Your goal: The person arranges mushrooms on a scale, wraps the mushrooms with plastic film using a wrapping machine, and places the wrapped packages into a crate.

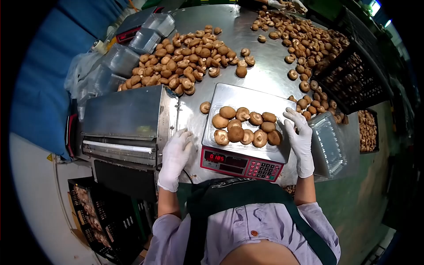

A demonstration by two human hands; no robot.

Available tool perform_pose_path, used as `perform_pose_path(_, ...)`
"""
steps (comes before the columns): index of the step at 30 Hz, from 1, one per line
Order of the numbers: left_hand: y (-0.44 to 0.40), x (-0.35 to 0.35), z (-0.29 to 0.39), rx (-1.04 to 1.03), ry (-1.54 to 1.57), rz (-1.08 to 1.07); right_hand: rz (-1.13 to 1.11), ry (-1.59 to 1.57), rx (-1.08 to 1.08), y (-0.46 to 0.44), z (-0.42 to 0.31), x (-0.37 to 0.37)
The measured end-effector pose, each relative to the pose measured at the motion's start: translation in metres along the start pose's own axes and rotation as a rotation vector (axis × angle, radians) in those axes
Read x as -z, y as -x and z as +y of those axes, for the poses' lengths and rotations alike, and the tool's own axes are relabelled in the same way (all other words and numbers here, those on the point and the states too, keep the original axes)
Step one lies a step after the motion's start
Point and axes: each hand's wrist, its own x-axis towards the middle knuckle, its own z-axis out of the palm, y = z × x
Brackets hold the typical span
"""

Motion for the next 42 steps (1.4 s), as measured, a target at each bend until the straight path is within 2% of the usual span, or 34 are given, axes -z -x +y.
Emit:
perform_pose_path(2,-0.005,-0.001,0.006,-0.146,0.194,0.038,0.005,-0.022,-0.027,0.0,0.0,0.002)
perform_pose_path(9,-0.021,-0.005,0.015,-0.275,0.218,0.011,-0.007,-0.021,-0.025,0.01,0.005,-0.012)
perform_pose_path(12,-0.035,-0.012,0.024,-0.46,0.237,-0.057,-0.041,-0.006,0.051,0.004,-0.006,-0.016)
perform_pose_path(16,-0.041,-0.018,0.03,-0.591,0.235,-0.104,-0.127,0.056,0.247,-0.01,-0.027,-0.033)
perform_pose_path(19,-0.046,-0.03,0.022,-0.602,0.286,-0.112,-0.278,0.21,0.53,-0.03,-0.028,-0.05)
perform_pose_path(20,-0.046,-0.031,0.021,-0.604,0.288,-0.113,-0.278,0.213,0.528,-0.036,-0.03,-0.055)
perform_pose_path(22,-0.047,-0.031,0.02,-0.592,0.297,-0.121,-0.455,0.298,0.715,-0.047,-0.032,-0.065)
perform_pose_path(23,-0.046,-0.03,0.022,-0.595,0.298,-0.123,-0.454,0.301,0.713,-0.05,-0.03,-0.071)
perform_pose_path(25,-0.043,-0.027,0.024,-0.636,0.256,-0.116,-0.598,0.432,0.788,-0.056,-0.029,-0.083)
perform_pose_path(30,-0.04,-0.042,0.018,-0.654,0.277,-0.036,-0.609,0.45,0.839,-0.061,-0.027,-0.089)
perform_pose_path(33,-0.038,-0.041,0.017,-0.631,0.354,-0.004,-0.589,0.374,0.876,-0.058,-0.025,-0.086)
perform_pose_path(36,-0.035,-0.04,0.024,-0.553,0.402,0.043,-0.633,0.234,0.811,-0.054,-0.026,-0.08)
perform_pose_path(38,-0.037,-0.042,0.03,-0.569,0.282,0.072,-0.599,0.211,0.798,-0.052,-0.019,-0.081)
perform_pose_path(42,-0.033,-0.043,0.039,-0.557,0.237,0.114,-0.48,0.175,0.781,-0.052,-0.026,-0.075)
